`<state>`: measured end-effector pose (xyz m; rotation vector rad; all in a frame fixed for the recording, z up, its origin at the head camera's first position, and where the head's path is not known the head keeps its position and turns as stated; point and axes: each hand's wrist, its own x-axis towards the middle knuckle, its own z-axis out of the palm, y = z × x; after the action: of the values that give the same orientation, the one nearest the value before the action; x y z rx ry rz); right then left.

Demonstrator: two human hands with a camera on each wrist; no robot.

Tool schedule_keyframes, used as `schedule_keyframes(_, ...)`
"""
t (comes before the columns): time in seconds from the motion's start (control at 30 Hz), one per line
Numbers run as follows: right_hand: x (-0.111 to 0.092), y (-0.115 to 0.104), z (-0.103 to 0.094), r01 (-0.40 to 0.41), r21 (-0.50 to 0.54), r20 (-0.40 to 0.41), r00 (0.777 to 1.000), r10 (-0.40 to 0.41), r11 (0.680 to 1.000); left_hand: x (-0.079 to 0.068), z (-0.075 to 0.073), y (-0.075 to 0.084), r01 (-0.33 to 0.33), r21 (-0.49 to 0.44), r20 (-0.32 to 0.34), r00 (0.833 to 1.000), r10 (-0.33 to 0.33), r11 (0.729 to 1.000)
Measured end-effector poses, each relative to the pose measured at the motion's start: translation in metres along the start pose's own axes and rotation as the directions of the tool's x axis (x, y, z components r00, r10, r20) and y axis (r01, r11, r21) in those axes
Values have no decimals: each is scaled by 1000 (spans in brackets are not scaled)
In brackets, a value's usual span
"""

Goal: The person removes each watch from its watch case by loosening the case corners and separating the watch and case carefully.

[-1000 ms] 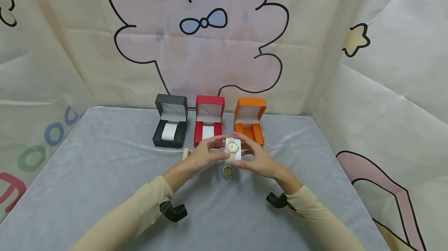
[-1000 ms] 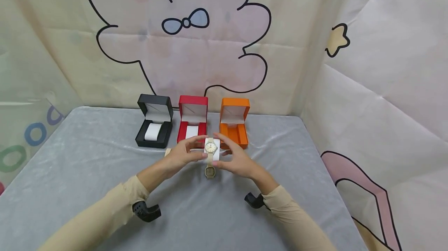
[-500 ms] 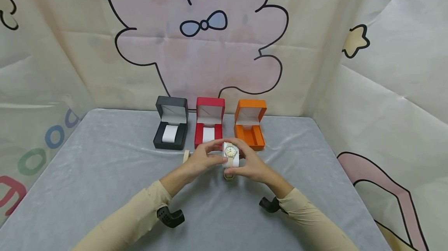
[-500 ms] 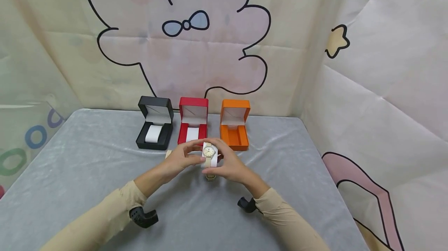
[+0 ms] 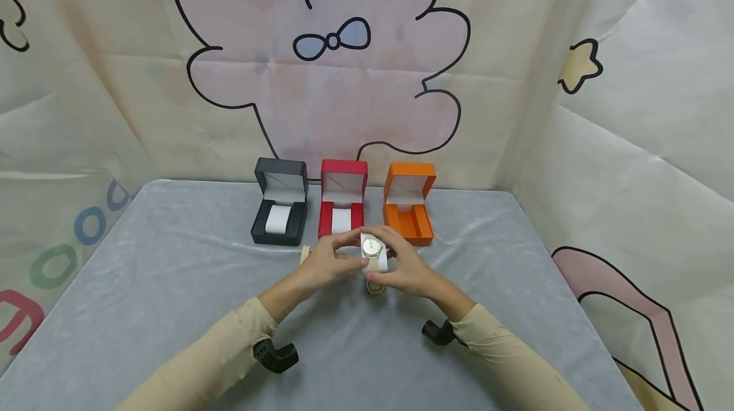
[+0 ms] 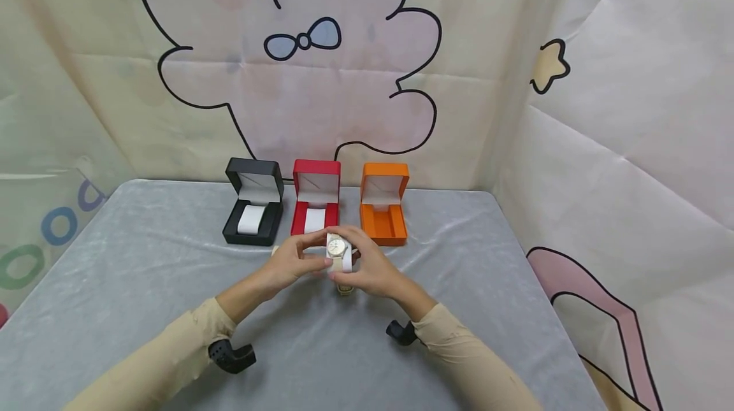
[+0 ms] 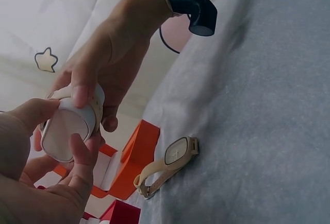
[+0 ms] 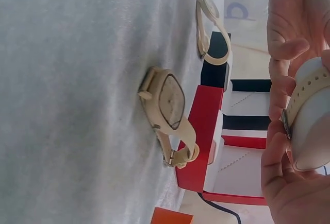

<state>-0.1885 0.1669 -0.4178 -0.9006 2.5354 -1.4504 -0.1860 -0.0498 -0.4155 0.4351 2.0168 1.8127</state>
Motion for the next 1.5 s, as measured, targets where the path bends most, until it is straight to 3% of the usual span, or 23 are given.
schedule_keyframes(0.3,1,-2,-5,-13,2,17,1000,13,1000,0,-5,2,-10,9,4,1000,10,1000)
schedule_keyframes(0.53,1,1,-5,-23,92,92,996,15,996,-2,-10,-3,-38,1,35,999,38,999)
schedule_keyframes(0.67,0,0,-2,-40,120,92,995,29,992,-6,-11,-4,-42,-3,50,998,42,999)
schedule_keyframes(1.03,5,-2,0,-30,87,74,997,23,996,-7,-13,-7,-26,-59,8,1000,26,998)
schedule_keyframes(1.5,7,1,8,-20,80,60,998,15,997,-6,-12,-10,-12,-9,-28,1000,12,1000)
